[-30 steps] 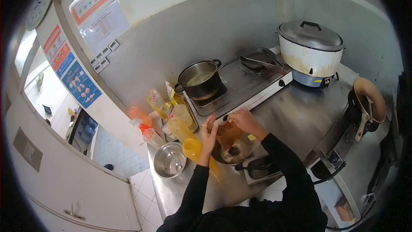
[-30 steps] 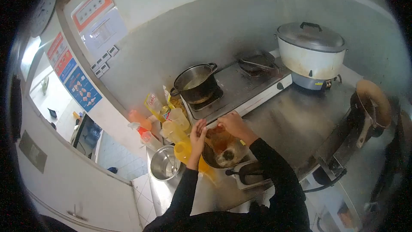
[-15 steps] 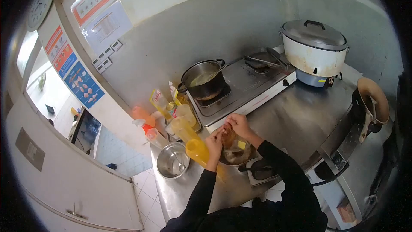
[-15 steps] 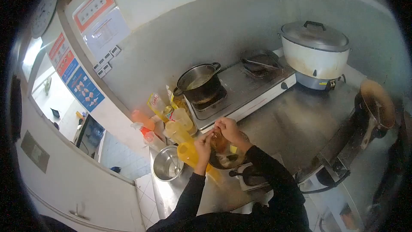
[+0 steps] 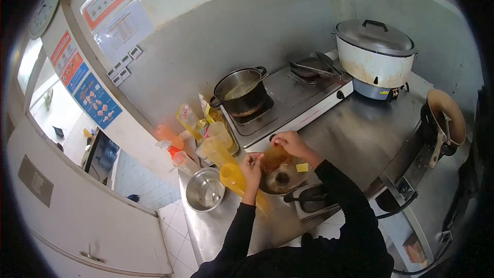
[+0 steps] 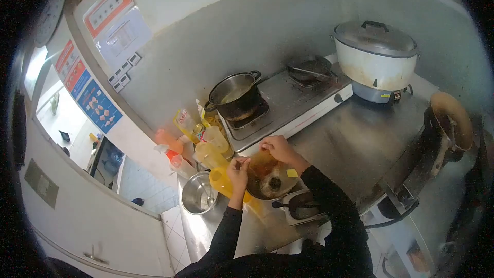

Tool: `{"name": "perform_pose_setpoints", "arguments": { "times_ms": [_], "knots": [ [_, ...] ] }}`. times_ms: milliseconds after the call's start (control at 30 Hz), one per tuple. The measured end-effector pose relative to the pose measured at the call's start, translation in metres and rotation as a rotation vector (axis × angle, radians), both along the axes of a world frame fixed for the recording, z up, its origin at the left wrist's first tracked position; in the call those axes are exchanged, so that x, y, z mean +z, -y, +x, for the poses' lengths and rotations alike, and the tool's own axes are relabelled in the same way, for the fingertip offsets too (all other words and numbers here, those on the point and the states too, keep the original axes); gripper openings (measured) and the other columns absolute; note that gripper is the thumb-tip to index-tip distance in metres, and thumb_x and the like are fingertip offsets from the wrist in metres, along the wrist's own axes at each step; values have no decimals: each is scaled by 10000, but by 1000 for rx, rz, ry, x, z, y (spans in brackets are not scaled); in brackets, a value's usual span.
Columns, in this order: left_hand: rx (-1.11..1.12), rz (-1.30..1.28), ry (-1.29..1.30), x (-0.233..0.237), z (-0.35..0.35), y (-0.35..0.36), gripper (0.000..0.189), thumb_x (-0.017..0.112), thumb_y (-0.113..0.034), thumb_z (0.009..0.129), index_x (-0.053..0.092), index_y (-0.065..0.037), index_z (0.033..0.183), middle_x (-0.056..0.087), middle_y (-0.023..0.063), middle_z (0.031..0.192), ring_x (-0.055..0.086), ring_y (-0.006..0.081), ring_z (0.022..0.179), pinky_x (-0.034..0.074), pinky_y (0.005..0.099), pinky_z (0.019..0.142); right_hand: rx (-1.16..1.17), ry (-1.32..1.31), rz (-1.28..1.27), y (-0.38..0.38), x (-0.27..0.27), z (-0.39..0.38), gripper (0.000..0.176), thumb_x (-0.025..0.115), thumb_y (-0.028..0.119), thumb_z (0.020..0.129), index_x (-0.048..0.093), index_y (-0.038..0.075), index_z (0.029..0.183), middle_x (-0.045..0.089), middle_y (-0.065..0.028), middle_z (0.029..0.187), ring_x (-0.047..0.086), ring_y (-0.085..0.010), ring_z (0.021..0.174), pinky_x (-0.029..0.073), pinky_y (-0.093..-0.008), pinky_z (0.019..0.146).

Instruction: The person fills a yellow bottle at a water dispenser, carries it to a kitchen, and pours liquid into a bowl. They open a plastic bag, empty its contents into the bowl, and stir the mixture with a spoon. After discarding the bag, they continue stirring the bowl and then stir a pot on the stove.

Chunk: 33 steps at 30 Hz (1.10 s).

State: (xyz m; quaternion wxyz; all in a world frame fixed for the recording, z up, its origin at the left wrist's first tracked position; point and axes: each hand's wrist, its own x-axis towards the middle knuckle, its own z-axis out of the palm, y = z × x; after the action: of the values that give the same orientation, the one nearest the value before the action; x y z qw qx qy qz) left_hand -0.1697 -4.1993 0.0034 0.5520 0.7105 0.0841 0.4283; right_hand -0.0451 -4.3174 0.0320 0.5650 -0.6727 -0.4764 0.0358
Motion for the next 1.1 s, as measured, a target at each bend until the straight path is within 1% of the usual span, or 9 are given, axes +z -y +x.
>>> {"name": "perform_pose_setpoints", "arguments": {
  "times_ms": [333,533,633,733,800,867,933,1000,1100],
  "knots": [
    [-94,-29,-4,2,16,-6,99,549,27,753,451,8,763,572,79,747,541,103,687,417,206,643,41,-225,35,6,2,-4,103,568,-47,697,556,-51,799,592,-96,664,592,-134,689,443,-200,613],
    [-43,-185,9,15,13,-8,123,578,30,727,466,4,771,593,94,723,574,131,709,440,208,657,-3,294,-17,3,1,-5,133,624,87,686,577,4,778,577,-79,593,567,-141,562,415,-257,515],
    [-111,-173,-54,11,15,-9,186,598,24,707,471,3,842,578,117,854,557,142,814,428,230,720,-28,360,-179,-6,-3,-6,156,591,150,723,591,16,801,579,-65,601,526,-146,533,398,-291,509],
    [-125,-34,159,3,6,-2,328,604,9,700,449,12,989,509,142,1037,502,170,949,395,277,802,-67,165,-161,-11,-1,4,180,548,179,750,588,8,792,565,-168,697,540,-276,606,413,-315,564],
    [-159,163,-146,-9,-9,1,472,585,-5,713,364,19,1129,402,133,1180,428,199,1053,346,312,869,-14,-15,7,-11,-7,17,173,546,172,752,593,13,804,574,-164,726,546,-271,624,416,-316,573],
    [-56,285,-170,-28,-9,-5,395,532,-34,756,399,16,1125,499,147,1077,496,230,977,374,314,833,12,-46,-40,-3,-4,22,169,546,161,750,590,10,811,574,-166,732,546,-275,632,417,-318,580],
    [-54,302,-477,-25,-11,-6,278,480,-44,780,483,3,1053,552,186,954,545,276,885,404,313,772,35,-81,-92,9,1,24,165,546,150,748,588,7,819,575,-167,737,546,-278,640,418,-319,586],
    [-28,371,-414,-15,-12,-5,253,476,-22,759,518,-8,1008,559,185,907,554,292,843,428,324,723,16,155,-231,23,7,27,188,559,136,736,572,4,870,574,-169,749,549,-267,656,419,-320,606],
    [-17,490,-336,1,-10,-2,220,475,-11,744,563,-19,945,569,186,846,567,312,778,448,335,657,36,182,-365,36,8,24,217,555,117,733,549,5,919,572,-173,781,556,-257,685,419,-323,625]
  ]
}}
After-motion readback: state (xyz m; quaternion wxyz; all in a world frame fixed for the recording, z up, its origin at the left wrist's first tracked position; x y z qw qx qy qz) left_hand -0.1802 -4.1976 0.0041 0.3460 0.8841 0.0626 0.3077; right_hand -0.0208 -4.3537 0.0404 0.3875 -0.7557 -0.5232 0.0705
